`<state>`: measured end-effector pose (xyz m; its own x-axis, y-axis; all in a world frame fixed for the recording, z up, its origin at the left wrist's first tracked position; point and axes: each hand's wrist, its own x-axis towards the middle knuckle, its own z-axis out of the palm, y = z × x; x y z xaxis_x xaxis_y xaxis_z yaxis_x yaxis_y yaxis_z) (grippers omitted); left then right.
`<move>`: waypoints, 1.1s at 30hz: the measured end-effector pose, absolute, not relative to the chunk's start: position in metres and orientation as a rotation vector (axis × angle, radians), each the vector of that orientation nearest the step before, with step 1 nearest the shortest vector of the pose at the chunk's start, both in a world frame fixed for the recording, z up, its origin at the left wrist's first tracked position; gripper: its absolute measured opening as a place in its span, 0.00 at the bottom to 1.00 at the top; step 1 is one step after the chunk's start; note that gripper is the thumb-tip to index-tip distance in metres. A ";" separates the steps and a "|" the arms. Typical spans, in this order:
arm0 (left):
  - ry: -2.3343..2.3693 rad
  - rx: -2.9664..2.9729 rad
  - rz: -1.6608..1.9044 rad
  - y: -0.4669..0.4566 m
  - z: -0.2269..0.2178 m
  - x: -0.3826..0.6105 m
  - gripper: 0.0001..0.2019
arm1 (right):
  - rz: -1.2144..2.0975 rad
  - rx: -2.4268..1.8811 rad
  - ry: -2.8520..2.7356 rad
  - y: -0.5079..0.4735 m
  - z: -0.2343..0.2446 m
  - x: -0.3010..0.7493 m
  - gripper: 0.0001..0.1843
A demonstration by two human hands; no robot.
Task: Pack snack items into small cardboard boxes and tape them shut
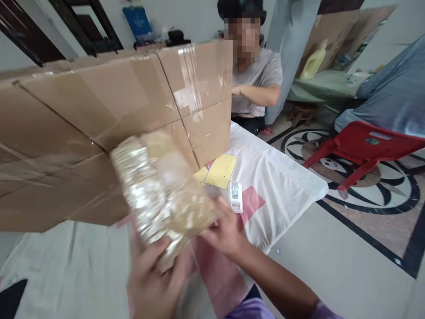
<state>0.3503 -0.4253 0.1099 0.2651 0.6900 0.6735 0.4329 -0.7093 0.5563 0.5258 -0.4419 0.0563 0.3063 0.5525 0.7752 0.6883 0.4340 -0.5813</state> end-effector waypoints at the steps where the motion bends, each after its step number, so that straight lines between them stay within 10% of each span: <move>1: 0.949 2.312 1.419 -0.421 0.118 0.378 0.13 | -0.200 -1.276 -1.280 -0.449 0.062 0.549 0.21; 6: 0.480 2.436 1.229 -0.385 0.136 0.525 0.17 | -0.442 -1.609 -0.829 -0.458 0.059 0.662 0.22; 15: 0.984 2.634 0.407 -0.311 0.092 0.674 0.23 | -0.070 -2.044 -0.699 -0.394 -0.008 0.770 0.32; 22: 1.278 2.586 0.496 -0.270 0.076 0.722 0.19 | -0.113 -1.872 -0.817 -0.368 -0.045 0.769 0.43; 33: 0.981 2.622 0.702 -0.272 0.085 0.638 0.24 | -0.050 -1.802 -0.692 -0.370 -0.044 0.776 0.34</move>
